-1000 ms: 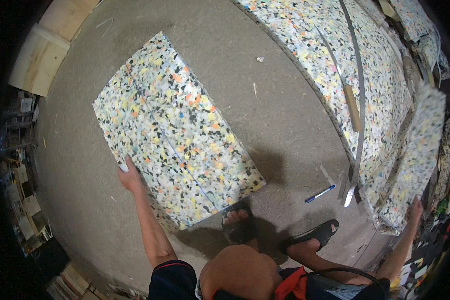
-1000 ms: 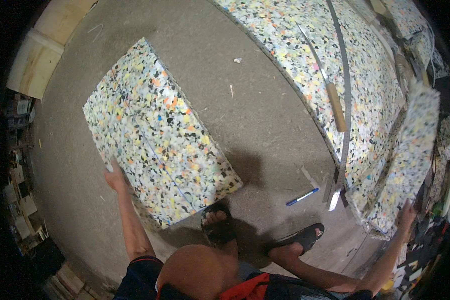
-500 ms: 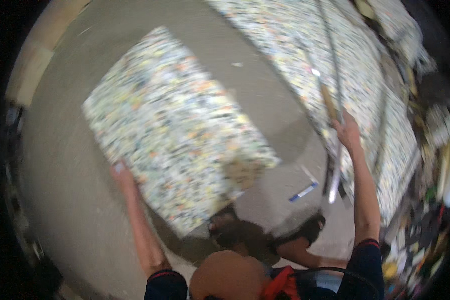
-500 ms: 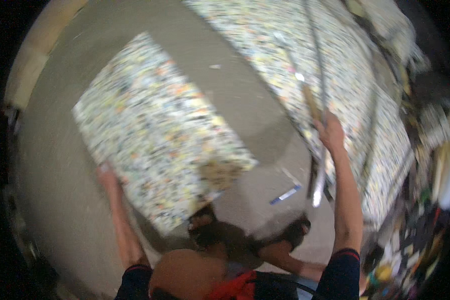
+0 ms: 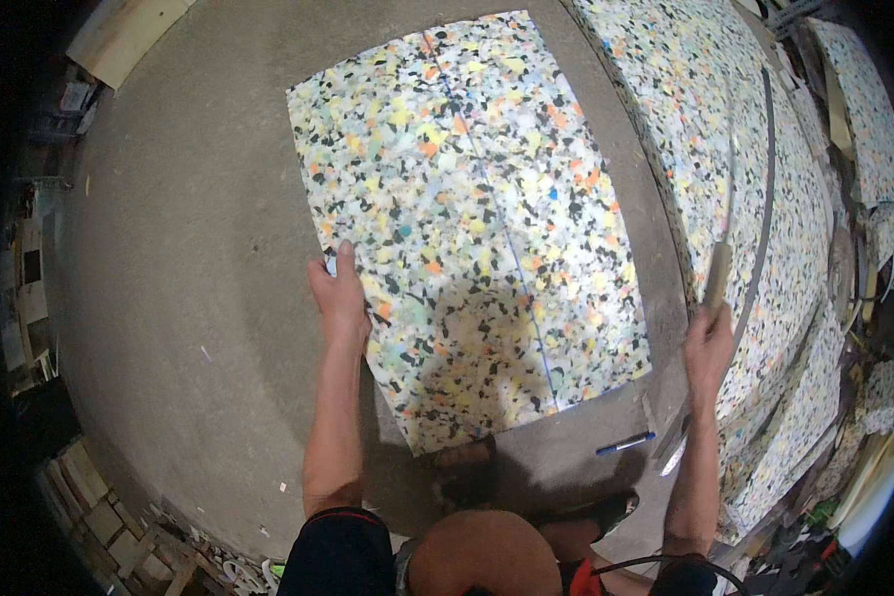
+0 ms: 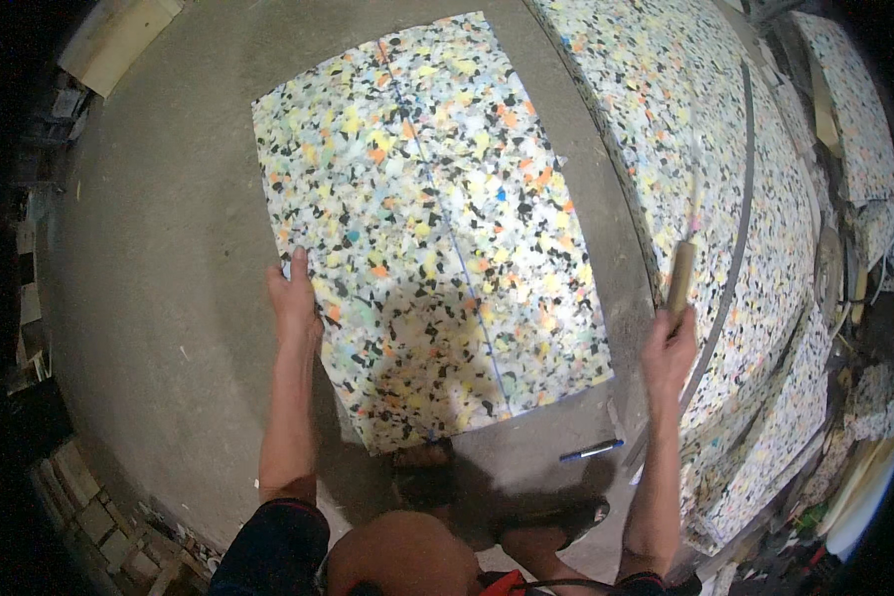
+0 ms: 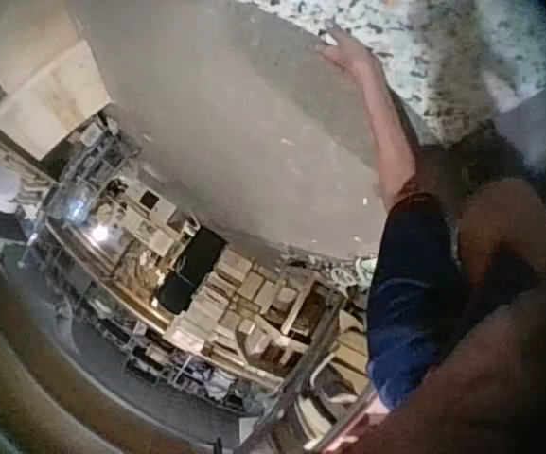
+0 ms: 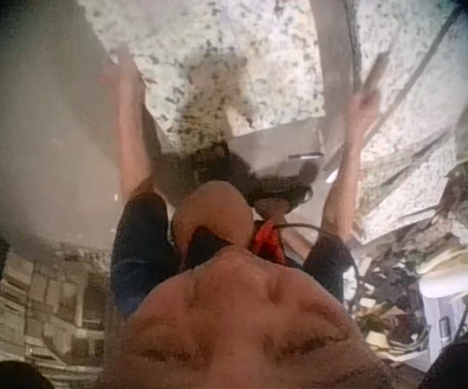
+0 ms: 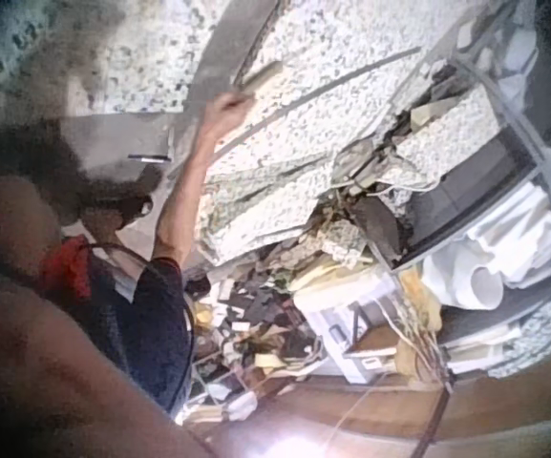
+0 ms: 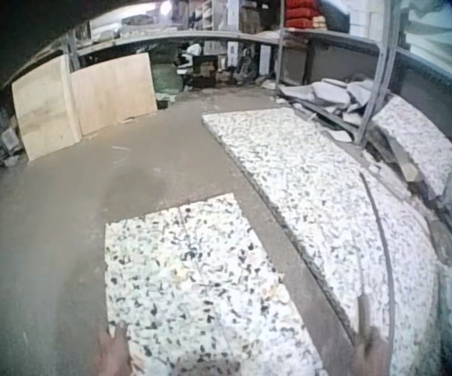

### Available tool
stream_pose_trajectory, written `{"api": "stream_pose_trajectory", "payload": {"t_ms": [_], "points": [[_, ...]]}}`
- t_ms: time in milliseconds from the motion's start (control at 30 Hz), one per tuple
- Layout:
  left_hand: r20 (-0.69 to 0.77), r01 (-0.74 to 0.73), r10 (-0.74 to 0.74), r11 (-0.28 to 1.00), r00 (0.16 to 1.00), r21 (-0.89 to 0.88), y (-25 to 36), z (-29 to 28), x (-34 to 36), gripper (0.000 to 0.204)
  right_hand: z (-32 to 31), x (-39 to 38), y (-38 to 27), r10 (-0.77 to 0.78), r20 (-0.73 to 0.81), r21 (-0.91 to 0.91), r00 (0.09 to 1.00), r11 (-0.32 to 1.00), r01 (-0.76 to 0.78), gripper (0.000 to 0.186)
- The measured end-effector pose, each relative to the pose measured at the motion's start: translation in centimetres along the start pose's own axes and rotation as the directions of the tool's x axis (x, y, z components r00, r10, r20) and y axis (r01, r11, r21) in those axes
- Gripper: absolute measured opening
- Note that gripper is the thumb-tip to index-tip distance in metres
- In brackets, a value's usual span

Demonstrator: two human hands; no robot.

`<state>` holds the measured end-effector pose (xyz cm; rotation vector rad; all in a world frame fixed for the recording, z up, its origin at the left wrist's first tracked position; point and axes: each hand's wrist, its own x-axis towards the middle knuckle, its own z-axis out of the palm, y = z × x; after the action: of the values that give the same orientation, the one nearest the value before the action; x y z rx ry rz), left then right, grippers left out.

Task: The person measures and marks a speckled composite panel with a metal ruler and pen, then uses a chisel and hammer to score and split the panel along the marked line. The person repeats this process on multiple panels, separating them into smaller pieces.

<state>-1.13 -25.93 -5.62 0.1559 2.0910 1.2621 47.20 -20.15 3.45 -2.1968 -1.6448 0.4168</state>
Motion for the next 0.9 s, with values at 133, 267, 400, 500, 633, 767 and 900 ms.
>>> {"api": "stream_pose_trajectory", "payload": {"t_ms": [133,267,400,500,633,767,900], "points": [[0.117,-0.166,0.12,0.79,0.986,0.591,3.7,0.5,-2.2,0.055,4.2,-3.9,-4.2,-0.143,0.184,0.218,0.973,0.971,0.101,0.038],[0.048,-0.325,0.447,0.567,0.893,0.757,5.2,2.0,-2.0,0.054,6.9,-5.2,-12.5,-0.245,0.396,0.322,0.885,0.94,0.116,0.047],[0.212,-0.731,0.768,0.429,0.604,0.53,10.2,8.1,6.1,0.047,11.5,-4.6,-16.2,-0.437,0.324,0.312,0.839,0.887,0.342,0.07],[0.275,-0.897,0.921,0.142,0.275,0.419,14.1,15.0,13.3,0.041,13.7,-3.9,-18.4,-0.546,0.262,0.314,0.796,0.828,0.464,0.08],[0.371,-0.836,0.869,0.083,0.327,0.543,16.9,21.4,18.8,0.041,13.8,-3.3,-20.6,-0.477,0.361,0.29,0.802,0.874,0.389,0.077],[0.513,-0.703,0.683,0.002,0.52,0.711,19.0,22.8,19.9,0.049,13.7,-2.9,-20.9,-0.437,0.408,0.266,0.802,0.897,0.354,0.076],[0.639,-0.724,0.517,-0.052,0.569,0.688,21.6,23.2,18.3,0.058,12.8,-2.1,-21.2,-0.312,0.532,0.18,0.787,0.95,0.255,0.077]]}}
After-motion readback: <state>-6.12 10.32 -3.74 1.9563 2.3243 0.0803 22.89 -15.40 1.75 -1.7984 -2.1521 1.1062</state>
